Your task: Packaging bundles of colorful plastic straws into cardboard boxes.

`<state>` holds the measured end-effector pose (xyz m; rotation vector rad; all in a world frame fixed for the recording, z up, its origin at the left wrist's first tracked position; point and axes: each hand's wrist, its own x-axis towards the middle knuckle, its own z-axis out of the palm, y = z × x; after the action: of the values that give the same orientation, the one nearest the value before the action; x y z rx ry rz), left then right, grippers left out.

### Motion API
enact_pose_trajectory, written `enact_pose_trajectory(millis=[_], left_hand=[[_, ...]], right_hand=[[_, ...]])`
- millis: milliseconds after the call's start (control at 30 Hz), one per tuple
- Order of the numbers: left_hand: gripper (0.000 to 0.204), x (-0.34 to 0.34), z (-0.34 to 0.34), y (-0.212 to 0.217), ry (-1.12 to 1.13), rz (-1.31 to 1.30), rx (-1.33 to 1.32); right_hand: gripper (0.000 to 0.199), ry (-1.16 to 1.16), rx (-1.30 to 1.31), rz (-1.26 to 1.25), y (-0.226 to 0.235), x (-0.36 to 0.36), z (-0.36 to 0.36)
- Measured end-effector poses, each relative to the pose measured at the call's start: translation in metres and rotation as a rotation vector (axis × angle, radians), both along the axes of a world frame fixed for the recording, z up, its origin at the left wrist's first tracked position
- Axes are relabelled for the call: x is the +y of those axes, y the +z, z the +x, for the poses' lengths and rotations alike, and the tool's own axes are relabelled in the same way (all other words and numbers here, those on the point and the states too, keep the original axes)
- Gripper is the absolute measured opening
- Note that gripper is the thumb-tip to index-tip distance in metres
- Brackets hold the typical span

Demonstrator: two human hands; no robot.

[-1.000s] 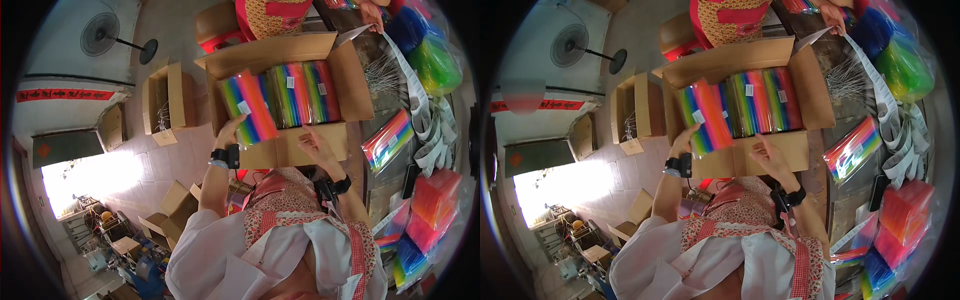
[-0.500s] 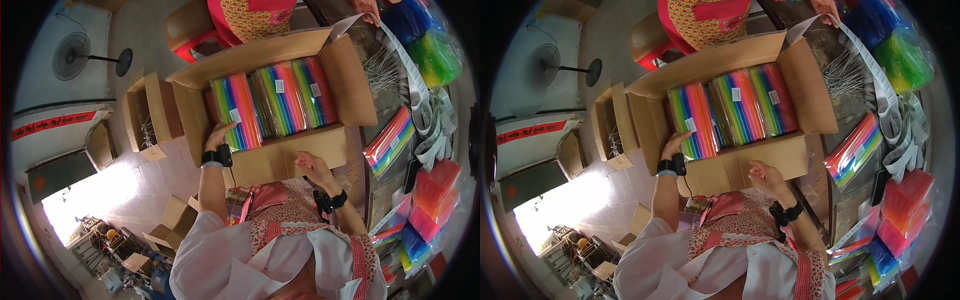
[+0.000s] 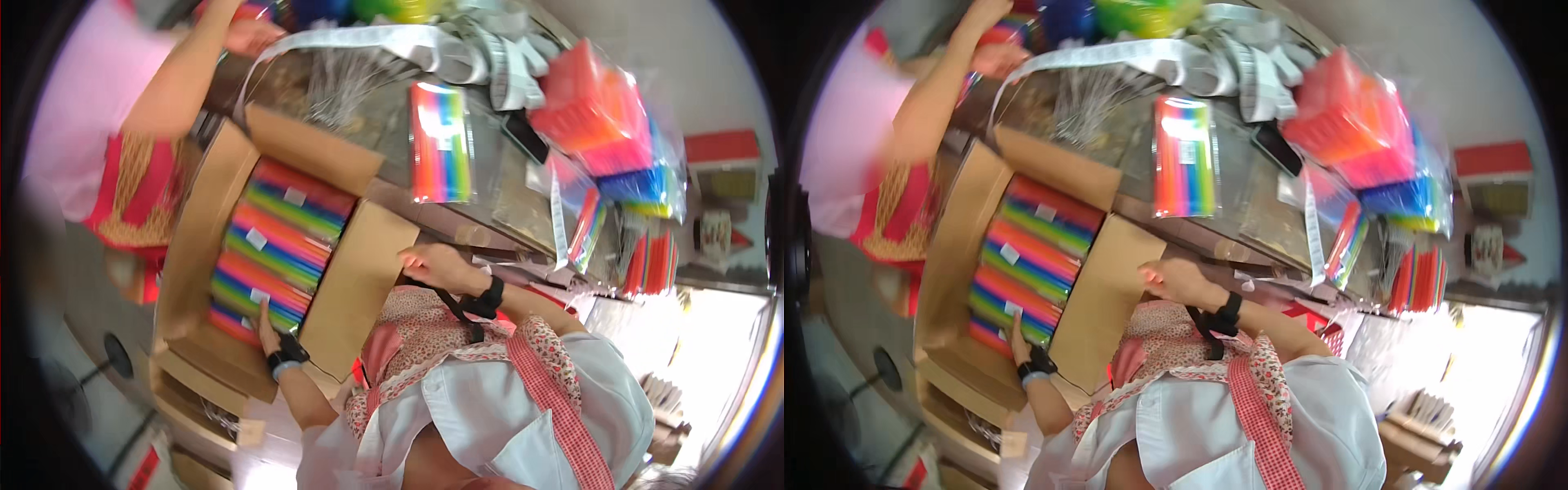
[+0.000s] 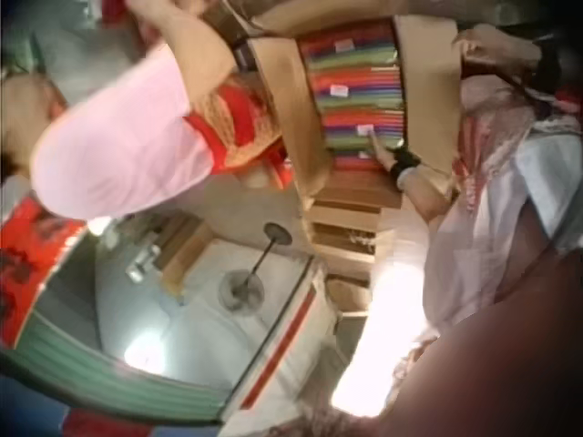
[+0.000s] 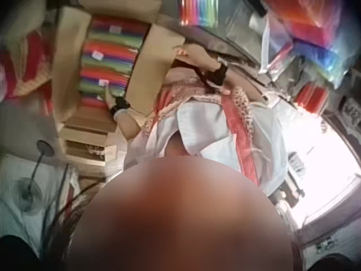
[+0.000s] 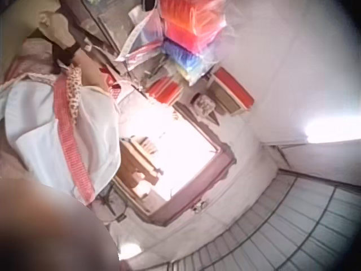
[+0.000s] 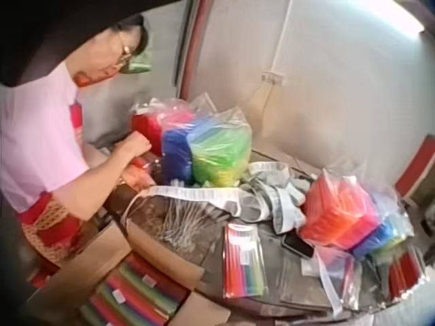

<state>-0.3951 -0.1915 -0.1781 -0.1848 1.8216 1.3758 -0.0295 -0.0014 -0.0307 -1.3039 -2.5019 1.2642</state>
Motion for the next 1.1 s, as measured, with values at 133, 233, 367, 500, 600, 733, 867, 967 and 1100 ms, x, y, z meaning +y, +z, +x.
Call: enact_pose_trajectory(millis=[133,233,367,500,600,733,867,967,1100], left_hand=[[0.073,0.008,0.009,-0.018,-0.145,-0.277,0.627],[0.063,0.044,0.042,0.034,-0.340,-0.353,1.227],[0.049,0.134,0.130,0.107,-0.619,0.179,1.155],[0.046,0.222,0.235,0.134,-0.949,0.509,0.947],[0.057,0.270,0.293,0.165,-1.032,0.225,0.851],[0.068,0.298,0.311,0.179,-1.021,0.120,0.922],[0.065,0.315,0.272,0.100,-1.053,-0.011,0.829],[0.052,0.308,0.305,0.134,-0.944,0.231,0.189],[0.046,0.291,0.299,0.147,-0.803,0.402,0.019]], right_hand=[[0.025,-0.550,-0.006,0.055,0.044,0.019,0.095],[0.025,-0.930,-0.091,0.183,0.054,0.016,0.196],[0.044,-1.294,-0.411,0.557,0.023,-0.001,0.374],[0.058,-1.427,-0.623,0.300,0.006,0.005,0.444],[0.075,-1.428,-0.738,0.051,-0.015,0.017,0.457],[0.077,-1.536,-0.495,0.194,-0.024,0.008,0.467],[0.031,-1.405,0.413,-0.212,-0.033,-0.006,0.499],[0.024,-1.209,0.470,0.268,-0.001,-0.036,0.485],[0.026,-1.323,0.326,0.161,0.096,-0.038,0.482]])
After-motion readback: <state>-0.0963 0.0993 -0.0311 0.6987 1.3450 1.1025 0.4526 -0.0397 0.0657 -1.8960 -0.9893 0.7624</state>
